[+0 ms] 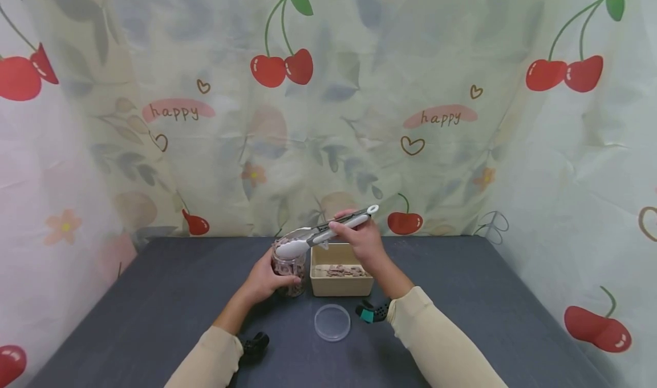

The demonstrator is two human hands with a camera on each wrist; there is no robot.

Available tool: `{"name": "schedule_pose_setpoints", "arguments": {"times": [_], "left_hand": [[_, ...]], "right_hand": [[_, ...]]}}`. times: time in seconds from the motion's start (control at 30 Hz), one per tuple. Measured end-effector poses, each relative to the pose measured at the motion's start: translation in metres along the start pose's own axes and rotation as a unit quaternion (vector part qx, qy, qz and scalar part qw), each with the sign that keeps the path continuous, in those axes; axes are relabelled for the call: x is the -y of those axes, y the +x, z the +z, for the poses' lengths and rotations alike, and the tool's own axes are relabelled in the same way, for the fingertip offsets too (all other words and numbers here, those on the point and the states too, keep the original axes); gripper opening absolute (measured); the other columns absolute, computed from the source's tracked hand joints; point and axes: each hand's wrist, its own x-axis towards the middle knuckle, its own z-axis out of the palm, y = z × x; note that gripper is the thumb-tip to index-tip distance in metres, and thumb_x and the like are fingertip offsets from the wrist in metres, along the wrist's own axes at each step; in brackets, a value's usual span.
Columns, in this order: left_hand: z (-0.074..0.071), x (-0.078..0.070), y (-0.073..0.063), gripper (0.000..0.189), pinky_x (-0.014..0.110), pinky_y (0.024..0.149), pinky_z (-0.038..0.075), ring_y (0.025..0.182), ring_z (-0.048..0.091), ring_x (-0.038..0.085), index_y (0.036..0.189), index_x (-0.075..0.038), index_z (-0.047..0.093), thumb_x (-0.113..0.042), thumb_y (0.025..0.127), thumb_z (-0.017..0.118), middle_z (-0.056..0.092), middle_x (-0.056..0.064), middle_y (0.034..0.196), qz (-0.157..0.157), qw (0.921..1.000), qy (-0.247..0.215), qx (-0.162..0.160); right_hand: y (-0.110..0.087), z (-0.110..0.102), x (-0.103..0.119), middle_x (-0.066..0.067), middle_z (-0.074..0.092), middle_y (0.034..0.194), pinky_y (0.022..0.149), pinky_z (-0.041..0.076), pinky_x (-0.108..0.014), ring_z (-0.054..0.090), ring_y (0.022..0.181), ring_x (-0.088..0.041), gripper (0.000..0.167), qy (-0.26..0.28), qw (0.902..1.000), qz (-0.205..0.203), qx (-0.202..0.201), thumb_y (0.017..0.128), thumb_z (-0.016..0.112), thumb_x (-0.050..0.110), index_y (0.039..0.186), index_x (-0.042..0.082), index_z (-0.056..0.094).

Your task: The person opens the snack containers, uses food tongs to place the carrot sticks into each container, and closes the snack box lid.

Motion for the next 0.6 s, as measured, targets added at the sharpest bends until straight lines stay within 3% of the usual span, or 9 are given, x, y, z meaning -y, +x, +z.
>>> {"name": "schedule_pose_setpoints", "arguments": {"times": [0.07,0.33,0.6], "left_hand": [[-0.002,-0.005,-0.001,0.079,0.039,0.083,0.047,0.1,0.059,0.026,0.134,0.005,0.044,-0.008,0.07,0.087,0.061,0.015,0.113,0.006,1.0,0.002,0.003],[0.005,0.031,0.01,0.086,0.04,0.088,0.045,0.102,0.058,0.023,0.138,-0.002,0.045,-0.017,0.067,0.091,0.061,0.011,0.116,0.0,0.9999,0.007,-0.01],[0.004,0.031,0.011,0.091,0.04,0.087,0.046,0.101,0.059,0.023,0.141,-0.006,0.042,-0.02,0.065,0.092,0.061,0.01,0.115,-0.014,0.9999,-0.005,-0.006]], "right_hand": [[0.0,0.0,0.0,-0.002,0.068,0.079,0.07,0.055,-0.031,0.067,0.072,-0.012,0.026,-0.002,1.0,-0.001,0.003,0.084,0.073,0.001,0.104,-0.01,0.061],[-0.002,-0.001,0.001,0.0,0.068,0.08,0.07,0.054,-0.028,0.065,0.073,-0.01,0.026,-0.004,1.0,-0.001,-0.001,0.084,0.073,-0.001,0.105,-0.01,0.062],[-0.002,-0.005,0.006,-0.002,0.07,0.085,0.07,0.054,-0.029,0.066,0.076,-0.011,0.029,-0.011,0.9999,-0.006,-0.003,0.085,0.073,0.001,0.108,-0.01,0.06]]}}
